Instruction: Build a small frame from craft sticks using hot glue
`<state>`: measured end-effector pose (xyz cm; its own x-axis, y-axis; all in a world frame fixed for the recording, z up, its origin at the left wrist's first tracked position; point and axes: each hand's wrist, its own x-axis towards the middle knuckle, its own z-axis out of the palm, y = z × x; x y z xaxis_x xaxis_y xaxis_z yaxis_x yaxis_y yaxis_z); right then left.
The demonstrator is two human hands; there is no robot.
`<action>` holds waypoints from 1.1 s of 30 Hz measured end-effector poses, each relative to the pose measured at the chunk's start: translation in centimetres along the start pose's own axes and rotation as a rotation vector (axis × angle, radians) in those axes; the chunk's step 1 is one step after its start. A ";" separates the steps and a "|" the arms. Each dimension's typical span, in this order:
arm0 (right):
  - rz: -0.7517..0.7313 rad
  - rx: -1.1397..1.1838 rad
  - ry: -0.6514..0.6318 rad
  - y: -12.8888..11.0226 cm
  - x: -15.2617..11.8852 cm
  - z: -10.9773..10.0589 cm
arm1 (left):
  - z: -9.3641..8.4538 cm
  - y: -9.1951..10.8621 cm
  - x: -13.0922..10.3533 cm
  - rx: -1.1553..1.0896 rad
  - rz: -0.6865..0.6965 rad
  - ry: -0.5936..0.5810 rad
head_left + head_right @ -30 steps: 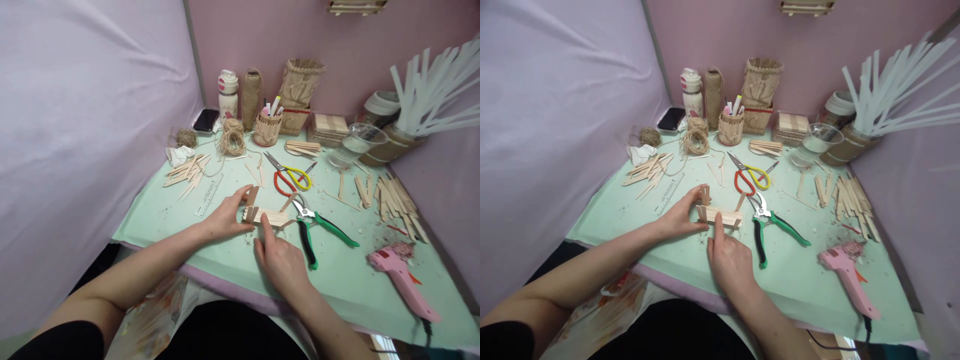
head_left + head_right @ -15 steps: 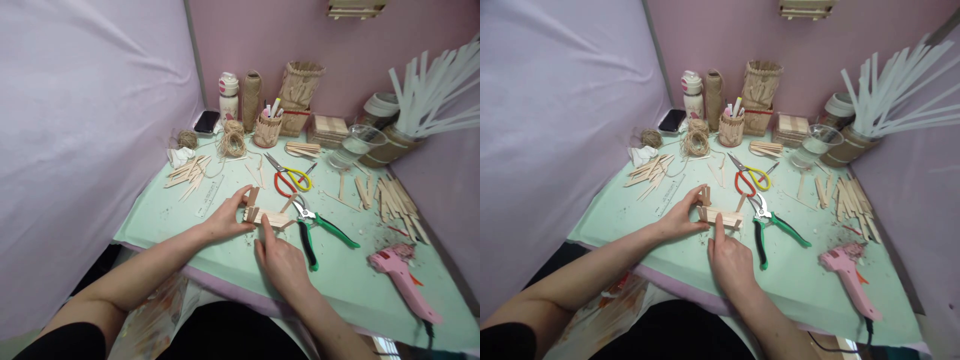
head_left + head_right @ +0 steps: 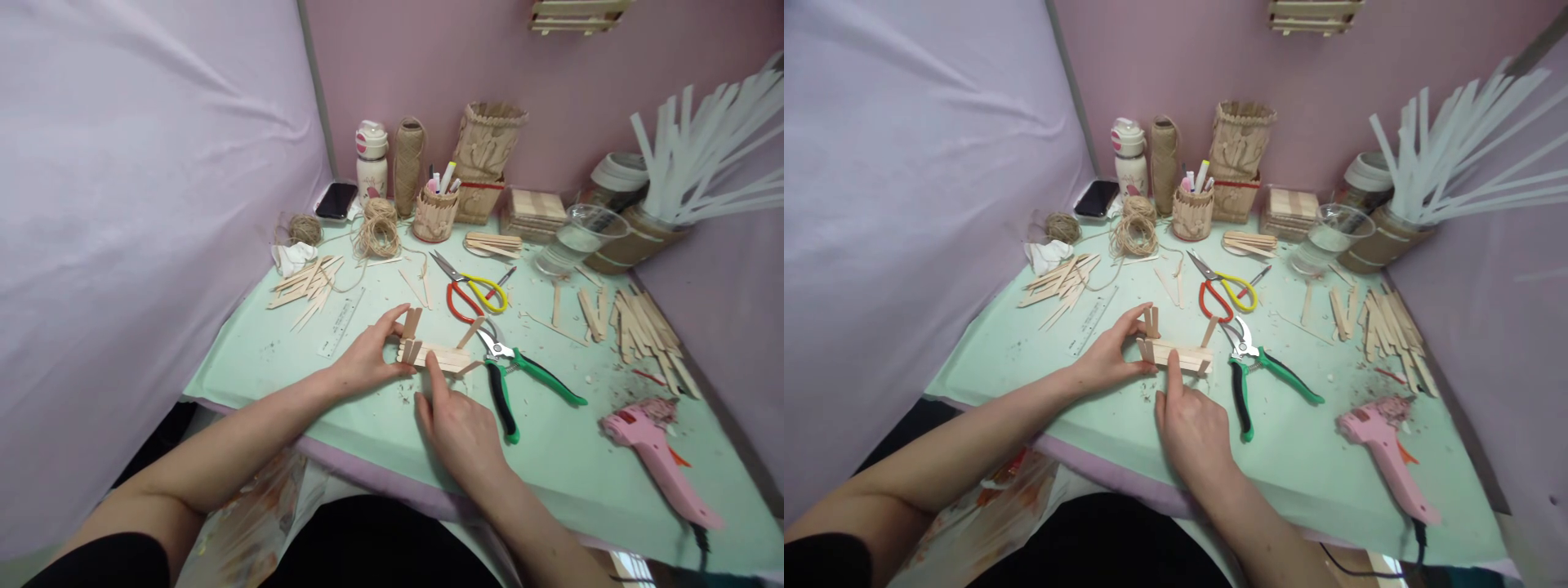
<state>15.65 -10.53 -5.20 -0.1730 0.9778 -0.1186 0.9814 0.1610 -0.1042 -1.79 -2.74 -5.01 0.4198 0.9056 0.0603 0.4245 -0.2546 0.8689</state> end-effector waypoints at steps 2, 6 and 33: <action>-0.003 0.006 -0.002 0.0 0.0 0.1 | 0.0 0.0 0.0 -0.002 -0.006 0.002; -0.004 0.014 0.012 0.1 -0.1 0.2 | 0.0 0.0 0.0 -0.011 -0.008 0.000; -0.007 0.010 0.020 0.0 -0.1 0.2 | 0.0 -0.2 -0.1 0.046 0.014 -0.032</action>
<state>15.63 -10.61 -5.37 -0.1778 0.9791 -0.0983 0.9794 0.1663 -0.1146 -1.95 -2.78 -5.16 0.4508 0.8909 0.0560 0.4545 -0.2831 0.8446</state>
